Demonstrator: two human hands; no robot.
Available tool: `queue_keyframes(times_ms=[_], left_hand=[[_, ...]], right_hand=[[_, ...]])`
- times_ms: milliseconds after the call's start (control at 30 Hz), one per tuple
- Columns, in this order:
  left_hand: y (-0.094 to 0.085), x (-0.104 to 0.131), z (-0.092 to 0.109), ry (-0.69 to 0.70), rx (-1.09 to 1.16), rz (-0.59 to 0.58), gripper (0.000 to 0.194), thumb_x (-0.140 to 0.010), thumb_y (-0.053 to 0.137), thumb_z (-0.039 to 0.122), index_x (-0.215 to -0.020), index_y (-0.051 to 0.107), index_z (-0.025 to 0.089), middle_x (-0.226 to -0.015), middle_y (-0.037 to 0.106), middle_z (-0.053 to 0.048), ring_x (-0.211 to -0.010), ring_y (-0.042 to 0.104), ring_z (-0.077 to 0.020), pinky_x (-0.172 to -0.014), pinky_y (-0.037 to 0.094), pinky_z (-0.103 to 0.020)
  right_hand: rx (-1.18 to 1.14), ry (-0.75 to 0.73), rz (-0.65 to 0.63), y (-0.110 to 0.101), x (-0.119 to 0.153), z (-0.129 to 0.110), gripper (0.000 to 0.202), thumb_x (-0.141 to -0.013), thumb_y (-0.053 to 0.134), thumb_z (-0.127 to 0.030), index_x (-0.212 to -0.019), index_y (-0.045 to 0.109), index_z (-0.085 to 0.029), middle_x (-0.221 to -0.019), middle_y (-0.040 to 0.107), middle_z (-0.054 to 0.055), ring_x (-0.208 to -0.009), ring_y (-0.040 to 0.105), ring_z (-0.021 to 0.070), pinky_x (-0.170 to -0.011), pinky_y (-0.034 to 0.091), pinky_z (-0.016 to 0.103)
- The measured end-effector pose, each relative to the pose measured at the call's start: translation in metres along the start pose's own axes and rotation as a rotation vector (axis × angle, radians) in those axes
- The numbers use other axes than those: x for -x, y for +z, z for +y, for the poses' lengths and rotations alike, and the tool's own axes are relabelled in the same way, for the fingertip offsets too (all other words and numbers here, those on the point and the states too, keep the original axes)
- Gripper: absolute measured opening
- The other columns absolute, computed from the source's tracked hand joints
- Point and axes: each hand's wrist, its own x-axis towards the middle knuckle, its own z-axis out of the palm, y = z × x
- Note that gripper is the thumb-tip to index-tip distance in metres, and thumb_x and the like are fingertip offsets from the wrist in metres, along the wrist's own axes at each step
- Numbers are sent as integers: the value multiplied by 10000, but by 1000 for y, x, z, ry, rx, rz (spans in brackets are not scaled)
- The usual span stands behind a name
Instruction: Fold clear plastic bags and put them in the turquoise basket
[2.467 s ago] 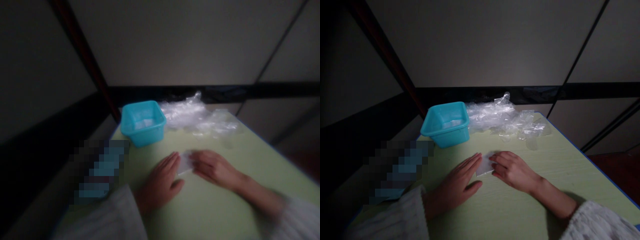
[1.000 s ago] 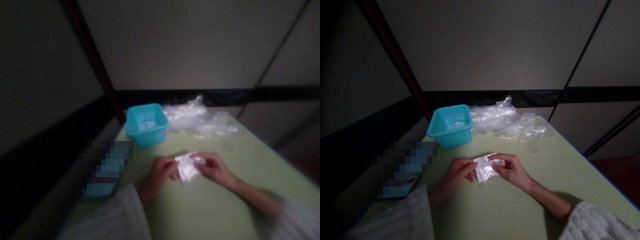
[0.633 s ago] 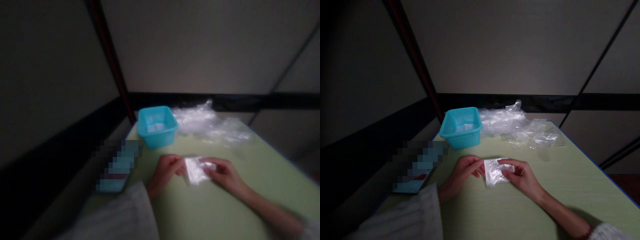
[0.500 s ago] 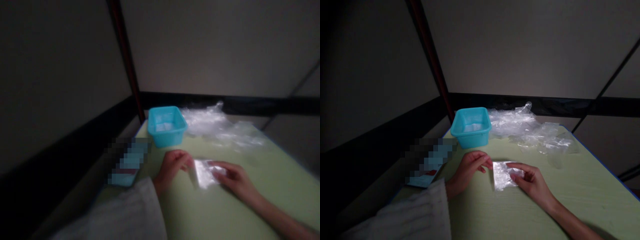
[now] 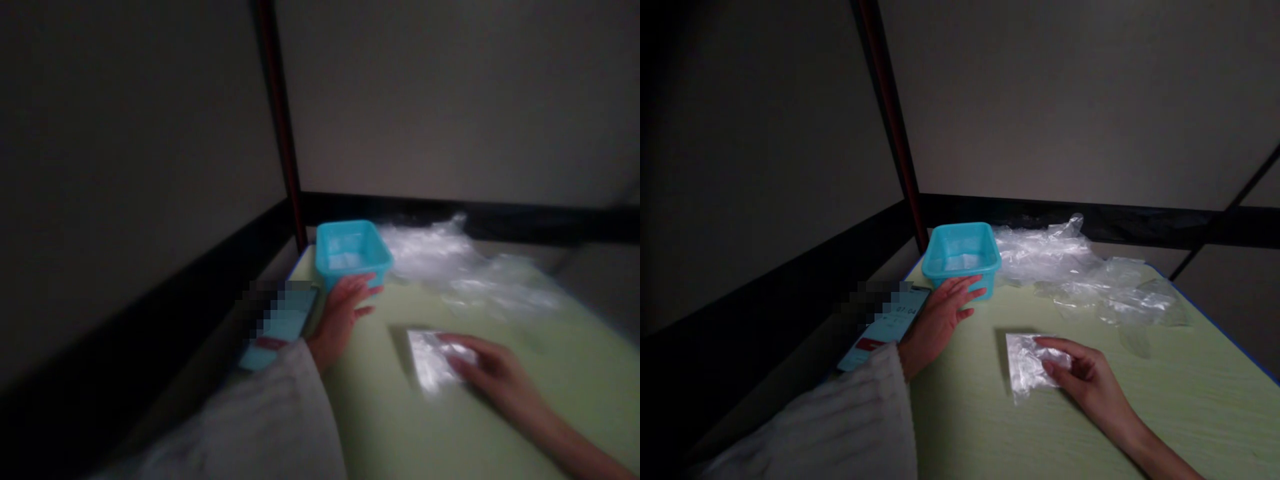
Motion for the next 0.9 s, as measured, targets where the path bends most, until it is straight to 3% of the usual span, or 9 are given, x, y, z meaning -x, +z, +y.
queue_keyframes(times_ms=[467, 667, 800, 900], left_hand=[[7, 10, 7, 85, 38, -36, 213, -838, 582, 211, -1037, 510, 233, -1330, 509, -40, -1135, 565, -201, -680, 477, -192], [10, 19, 10, 176, -21, -44, 280, -805, 616, 245, -1050, 485, 212, -1311, 527, -81, -1109, 584, -235, -613, 496, -185], [15, 27, 11, 241, -75, -114, 306, -780, 636, 252, -1046, 488, 222, -1302, 531, -93, -1076, 608, -269, -535, 497, -178], [20, 36, 10, 233, -84, -178, 332, -785, 627, 222, -1086, 489, 248, -1331, 505, -82, -1048, 626, -275, -508, 505, -181]], right_hand=[[-59, 14, -25, -1, -2, -4, 250, -670, 724, -371, -895, 742, -264, -896, 731, 44, -711, 652, 199, -586, 531, 270], [-79, 48, -7, -1, -1, -1, 273, -678, 730, -400, -907, 738, -251, -891, 722, 56, -689, 633, 200, -557, 522, 285], [-228, 72, 91, -14, -5, -7, 297, -638, 763, -412, -874, 736, -233, -817, 712, 60, -632, 619, 182, -523, 509, 277], [-345, 15, 253, -40, -10, -18, 279, -589, 789, -436, -802, 731, -267, -735, 687, 28, -559, 584, 140, -474, 477, 236]])
